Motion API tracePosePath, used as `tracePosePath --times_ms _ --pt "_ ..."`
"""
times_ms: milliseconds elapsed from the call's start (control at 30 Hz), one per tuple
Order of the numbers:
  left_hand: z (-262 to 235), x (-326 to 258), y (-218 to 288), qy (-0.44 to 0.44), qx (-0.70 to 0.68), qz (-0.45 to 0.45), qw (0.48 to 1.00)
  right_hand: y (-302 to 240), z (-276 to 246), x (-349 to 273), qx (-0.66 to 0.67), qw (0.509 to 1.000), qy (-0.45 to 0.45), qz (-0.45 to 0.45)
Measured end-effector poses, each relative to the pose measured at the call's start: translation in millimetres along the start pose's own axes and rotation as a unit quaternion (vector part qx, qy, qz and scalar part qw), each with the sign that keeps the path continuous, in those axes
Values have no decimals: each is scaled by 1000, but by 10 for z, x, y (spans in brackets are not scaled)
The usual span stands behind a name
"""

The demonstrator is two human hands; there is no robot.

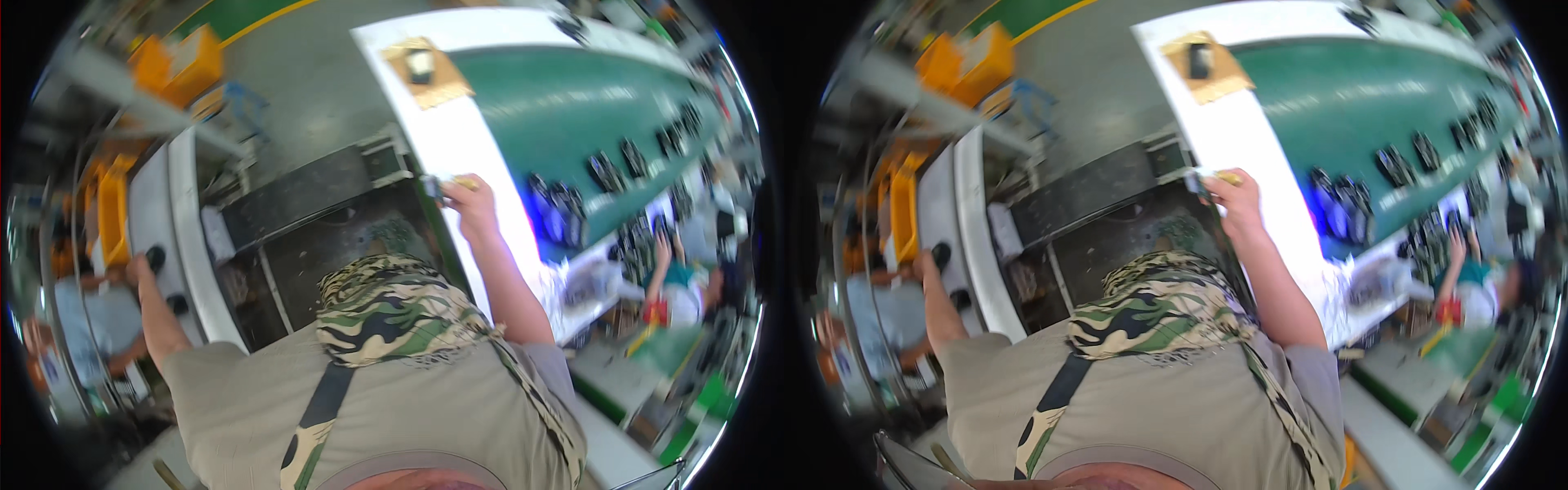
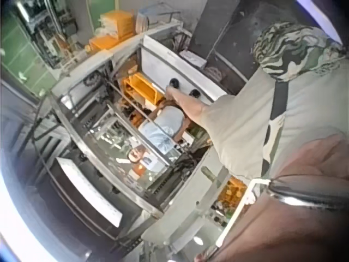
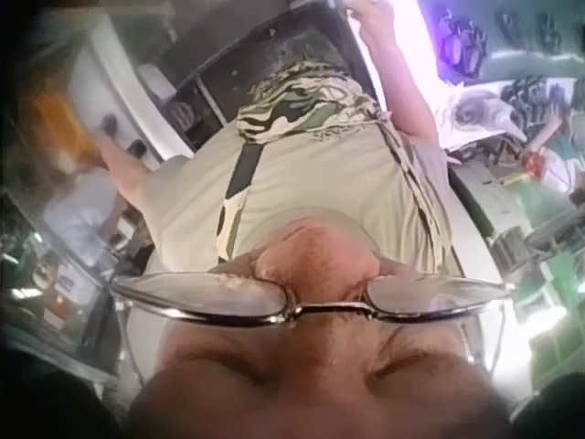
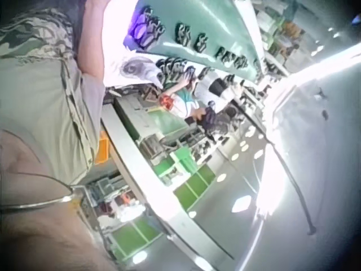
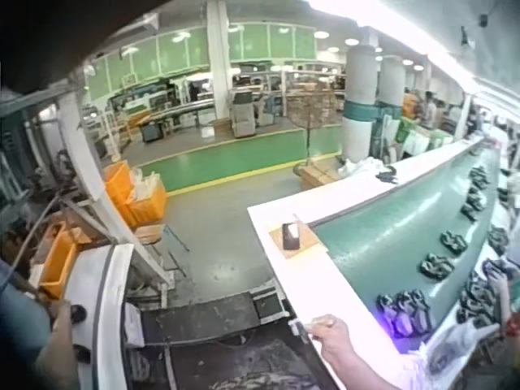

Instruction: The person repeatedly picks up black shoes from a table, wipes them with a white cloth, and places them on a shelf. The task is performed in a repetitive cycle of picking, cleaning, and placing.

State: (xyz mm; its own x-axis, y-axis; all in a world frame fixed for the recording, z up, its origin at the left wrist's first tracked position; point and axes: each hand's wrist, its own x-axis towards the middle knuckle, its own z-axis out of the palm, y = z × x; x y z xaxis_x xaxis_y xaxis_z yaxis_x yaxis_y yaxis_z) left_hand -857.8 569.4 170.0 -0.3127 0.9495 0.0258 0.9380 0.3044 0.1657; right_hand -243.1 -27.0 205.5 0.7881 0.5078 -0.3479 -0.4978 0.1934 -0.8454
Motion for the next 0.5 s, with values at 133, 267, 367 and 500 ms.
tracePosePath --times_ms 133,267,367,500 --pt "451 -1021 1710 73 -242 200 947 -58 -446 -145 -7 999 37 2" --pt "773 -3791 3576 -413 -427 314 741 -53 -1248 -467 30 992 114 -38" --pt "1233 -5903 4211 -659 -363 305 585 -98 -1870 -777 84 980 166 -66" --pt "1737 -8194 4535 -784 -164 244 546 -247 -2576 -1400 120 953 253 -115"
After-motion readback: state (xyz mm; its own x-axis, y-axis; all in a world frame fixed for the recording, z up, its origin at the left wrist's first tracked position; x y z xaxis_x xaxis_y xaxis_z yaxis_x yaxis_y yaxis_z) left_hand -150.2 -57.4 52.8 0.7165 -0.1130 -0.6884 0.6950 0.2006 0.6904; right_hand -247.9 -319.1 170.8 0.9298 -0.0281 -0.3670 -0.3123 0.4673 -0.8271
